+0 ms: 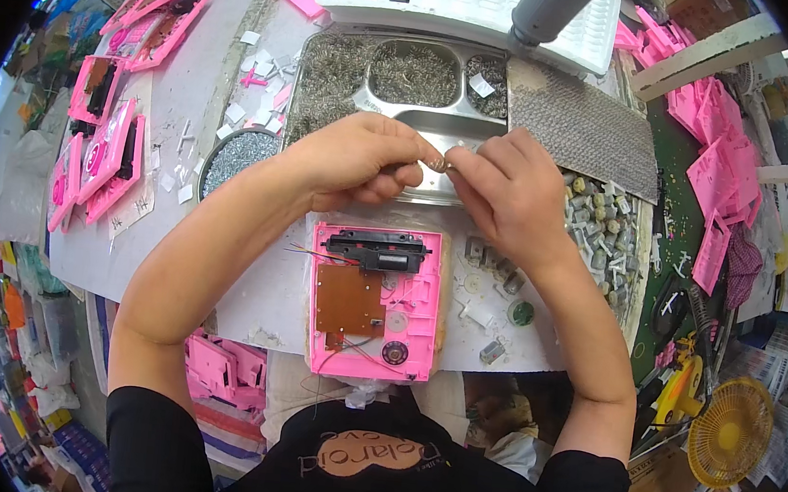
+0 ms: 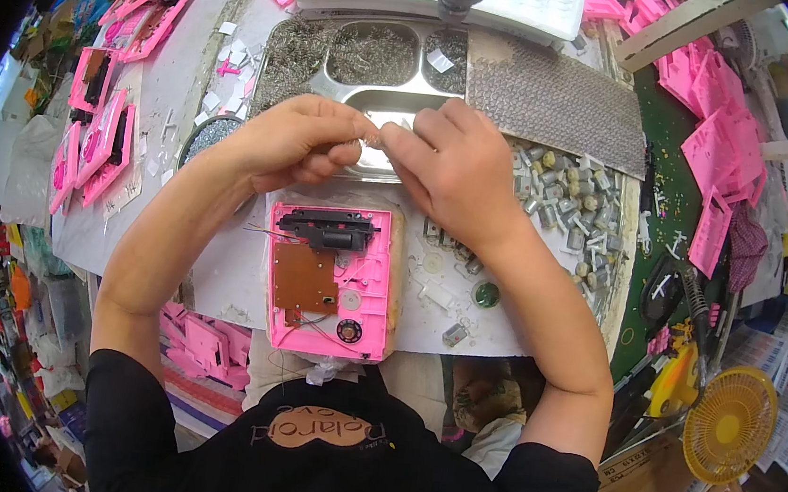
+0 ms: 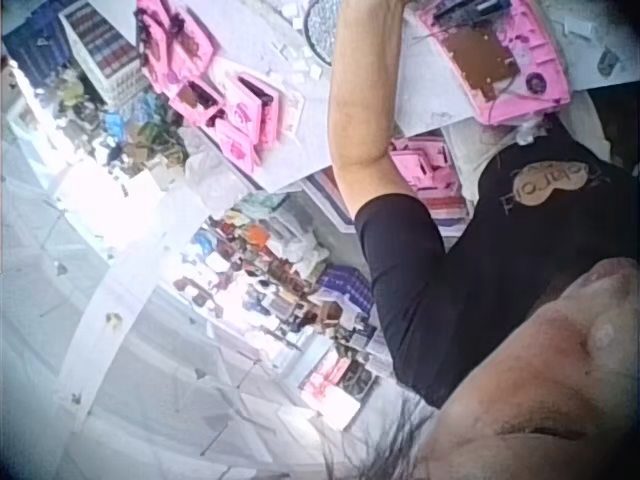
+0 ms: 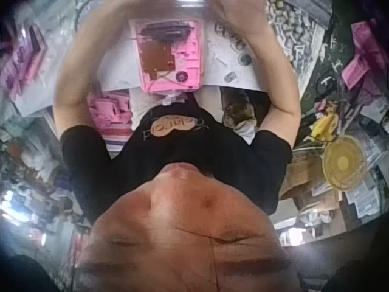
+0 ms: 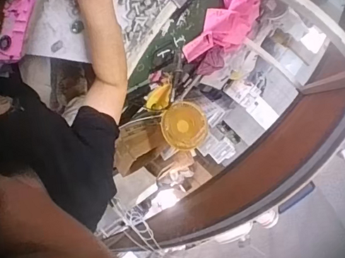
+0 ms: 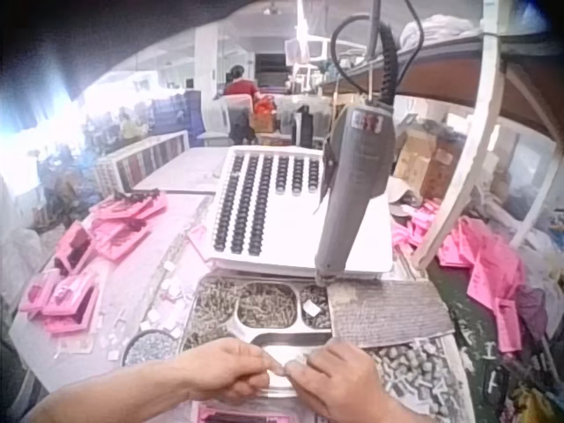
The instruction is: Assembling components into a pink plastic housing and soldering wires.
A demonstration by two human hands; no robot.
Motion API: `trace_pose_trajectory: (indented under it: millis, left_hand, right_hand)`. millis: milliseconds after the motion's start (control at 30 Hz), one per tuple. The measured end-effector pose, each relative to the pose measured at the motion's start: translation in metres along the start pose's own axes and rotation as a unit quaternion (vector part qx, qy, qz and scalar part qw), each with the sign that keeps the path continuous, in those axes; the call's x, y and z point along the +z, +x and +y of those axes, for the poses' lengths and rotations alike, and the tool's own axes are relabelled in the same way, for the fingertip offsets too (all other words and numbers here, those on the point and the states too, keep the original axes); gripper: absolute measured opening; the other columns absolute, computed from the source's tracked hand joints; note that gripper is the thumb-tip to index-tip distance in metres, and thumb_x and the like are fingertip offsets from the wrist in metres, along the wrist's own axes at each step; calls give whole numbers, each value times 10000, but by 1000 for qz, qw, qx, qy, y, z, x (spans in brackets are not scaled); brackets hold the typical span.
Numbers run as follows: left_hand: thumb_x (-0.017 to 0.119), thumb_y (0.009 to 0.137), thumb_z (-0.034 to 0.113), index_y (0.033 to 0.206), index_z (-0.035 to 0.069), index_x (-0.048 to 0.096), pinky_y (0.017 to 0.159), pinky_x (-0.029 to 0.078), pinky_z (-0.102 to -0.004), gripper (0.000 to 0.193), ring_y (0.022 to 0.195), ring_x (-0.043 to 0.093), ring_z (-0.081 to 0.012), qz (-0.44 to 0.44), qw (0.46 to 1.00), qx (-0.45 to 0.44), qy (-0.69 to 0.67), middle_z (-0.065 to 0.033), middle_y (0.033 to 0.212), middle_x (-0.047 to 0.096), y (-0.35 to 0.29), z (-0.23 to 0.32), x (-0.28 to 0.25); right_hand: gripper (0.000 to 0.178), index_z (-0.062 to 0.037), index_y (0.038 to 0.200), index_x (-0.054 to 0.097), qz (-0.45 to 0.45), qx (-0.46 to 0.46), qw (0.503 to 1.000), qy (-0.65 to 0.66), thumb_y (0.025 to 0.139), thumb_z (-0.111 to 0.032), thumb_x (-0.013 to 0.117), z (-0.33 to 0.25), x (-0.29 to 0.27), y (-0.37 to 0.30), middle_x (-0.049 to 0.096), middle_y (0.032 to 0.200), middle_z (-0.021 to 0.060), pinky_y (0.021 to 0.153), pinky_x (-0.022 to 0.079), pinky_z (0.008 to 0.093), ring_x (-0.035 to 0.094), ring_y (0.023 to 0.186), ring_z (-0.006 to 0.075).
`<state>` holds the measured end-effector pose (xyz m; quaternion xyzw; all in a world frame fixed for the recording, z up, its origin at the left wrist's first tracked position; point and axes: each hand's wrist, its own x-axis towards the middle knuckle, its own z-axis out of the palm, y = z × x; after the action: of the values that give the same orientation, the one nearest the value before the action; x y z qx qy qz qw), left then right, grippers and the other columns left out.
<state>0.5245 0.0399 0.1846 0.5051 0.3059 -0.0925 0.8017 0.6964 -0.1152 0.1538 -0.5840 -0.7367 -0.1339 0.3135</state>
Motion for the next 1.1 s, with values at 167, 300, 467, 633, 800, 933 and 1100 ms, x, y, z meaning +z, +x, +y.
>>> trace_pose_trajectory:
  millis: [167,300,467,633,800,933,1100]
  left_hand:
    - [566,1042,233,1174,42,642,421,258,-206,244,512,383,-40,-36,999,0,-37,31,685,529,-3,-5,-6]
    - [556,1051,265,1160,41,630,459,329,-205,260,521,437,-54,75,990,121,-23,29,649,518,-5,-8,16]
    - [563,1059,335,919,43,664,480,343,-224,340,523,435,-41,99,951,218,197,41,628,507,-3,-16,5]
    - [578,1053,339,755,50,659,475,315,-229,423,511,393,-38,85,963,103,235,44,609,503,-1,-13,-7]
    - [639,1021,256,897,29,693,499,356,-207,264,554,465,-23,138,944,193,231,35,674,584,-33,-23,4]
    - [645,1006,122,1049,7,696,578,440,-200,133,669,569,-33,118,964,162,175,26,760,633,-83,-60,35]
    - [665,991,80,1086,-35,714,647,497,-218,157,728,609,-46,86,974,190,85,-13,808,689,-105,-114,60]
  right_hand:
    - [253,-106,1036,717,16,-33,999,-6,789,-145,752,-3,-1,5,596,810,50,657,488,379,584,756,265]
    - [184,-74,993,720,25,90,988,120,823,-130,761,2,2,5,649,809,68,650,485,377,592,736,268]
    - [169,-69,976,715,6,140,975,174,826,-129,766,-3,2,4,654,813,72,652,488,388,598,741,265]
    - [193,-74,992,707,-52,26,998,-8,821,-141,769,-4,0,11,626,813,65,659,495,395,606,768,258]
    - [175,-58,950,717,-46,104,993,16,809,-134,787,-10,-9,5,654,801,62,655,501,384,625,747,254]
    - [141,-46,912,733,8,216,941,262,804,-91,811,-59,-47,-14,685,776,79,617,492,337,629,656,218]
    - [165,-36,928,744,17,249,909,333,786,-45,829,-103,-49,-44,685,765,78,573,474,299,619,614,180]
